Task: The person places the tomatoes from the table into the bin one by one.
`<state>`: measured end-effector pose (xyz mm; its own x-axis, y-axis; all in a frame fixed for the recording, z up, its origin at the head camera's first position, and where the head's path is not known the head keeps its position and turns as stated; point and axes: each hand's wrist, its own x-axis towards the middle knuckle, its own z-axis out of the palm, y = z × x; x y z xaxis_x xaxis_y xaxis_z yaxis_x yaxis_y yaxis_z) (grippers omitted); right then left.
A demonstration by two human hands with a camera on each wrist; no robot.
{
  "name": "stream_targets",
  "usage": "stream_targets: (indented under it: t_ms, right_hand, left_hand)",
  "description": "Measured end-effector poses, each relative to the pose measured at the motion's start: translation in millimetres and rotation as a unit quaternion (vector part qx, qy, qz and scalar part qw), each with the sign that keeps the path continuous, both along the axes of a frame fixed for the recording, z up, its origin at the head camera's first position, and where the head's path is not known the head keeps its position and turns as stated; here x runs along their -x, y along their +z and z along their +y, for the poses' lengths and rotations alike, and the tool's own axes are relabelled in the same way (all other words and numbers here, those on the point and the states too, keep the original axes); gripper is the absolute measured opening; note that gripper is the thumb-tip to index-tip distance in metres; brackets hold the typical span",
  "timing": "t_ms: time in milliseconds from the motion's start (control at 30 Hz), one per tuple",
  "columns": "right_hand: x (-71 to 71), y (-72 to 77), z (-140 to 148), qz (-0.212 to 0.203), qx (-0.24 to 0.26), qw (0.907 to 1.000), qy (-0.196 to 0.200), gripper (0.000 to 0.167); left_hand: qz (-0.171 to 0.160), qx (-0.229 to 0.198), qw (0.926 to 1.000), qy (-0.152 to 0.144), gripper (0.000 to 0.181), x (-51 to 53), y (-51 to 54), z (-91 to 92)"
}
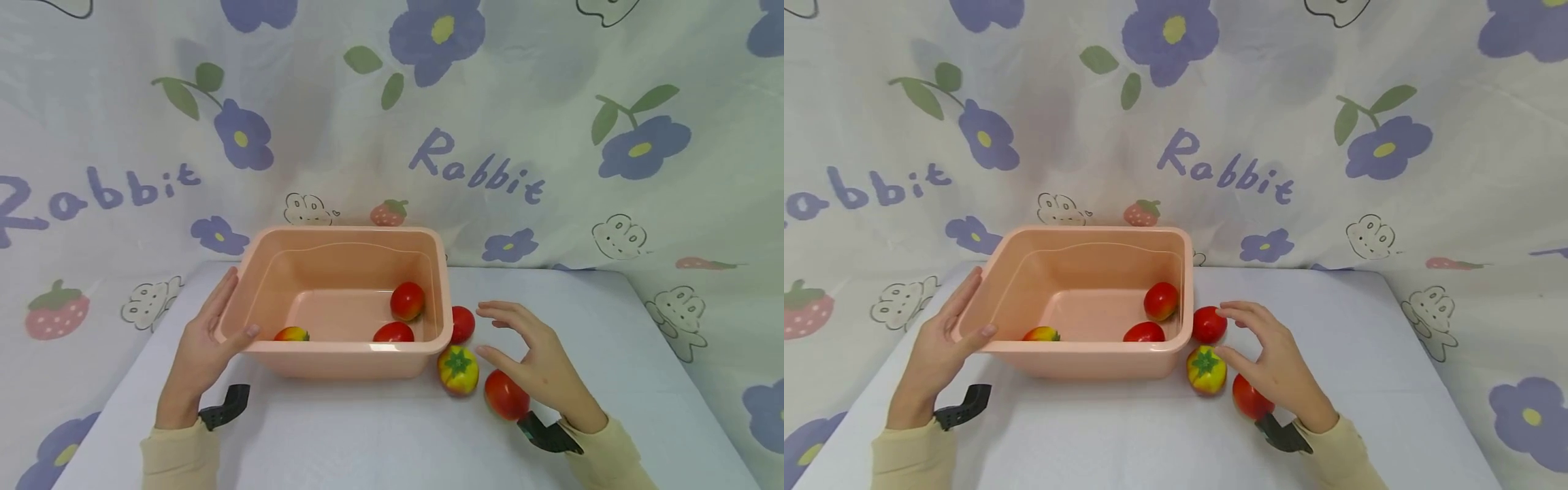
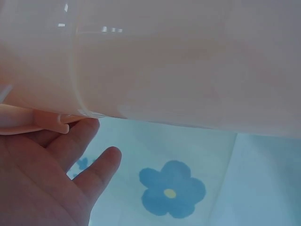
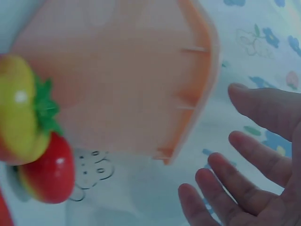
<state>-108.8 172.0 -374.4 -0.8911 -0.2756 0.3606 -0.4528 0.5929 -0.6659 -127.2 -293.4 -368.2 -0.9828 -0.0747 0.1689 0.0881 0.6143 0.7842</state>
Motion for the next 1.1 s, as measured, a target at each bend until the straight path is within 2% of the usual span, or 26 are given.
stream_targets:
  t_ms: [233, 433, 567, 900, 1100]
  right_hand:
    - [-13.4, -26.2, 15, -0.016, 0.002, 0.9996, -0.023, 0.050]
    - [-26.1, -43.7, 28, -0.014, 0.005, 0.9998, -0.016, 0.054]
    - [-31.4, -51.9, 35, -0.016, 0.024, 0.9994, -0.017, 0.055]
    - [-41.3, -73.5, 41, -0.062, 0.014, 0.9958, -0.066, 0.061]
    - [-41.7, -80.6, 41, -0.121, 0.011, 0.9899, -0.073, 0.070]
  left_hand:
    - [0.009, -0.001, 0.9999, -0.011, 0.085, -1.1, -1.7, -0.6]
    - [0.009, -0.004, 0.9999, -0.010, 0.085, -0.3, -3.6, -2.4]
    - [0.013, -0.009, 0.9998, -0.015, 0.085, -0.9, -3.0, -3.9]
    - [0.014, -0.022, 0.9995, -0.020, 0.087, -1.6, -2.7, -3.9]
    - [0.009, -0.016, 0.9997, -0.017, 0.087, -1.6, -1.7, -3.6]
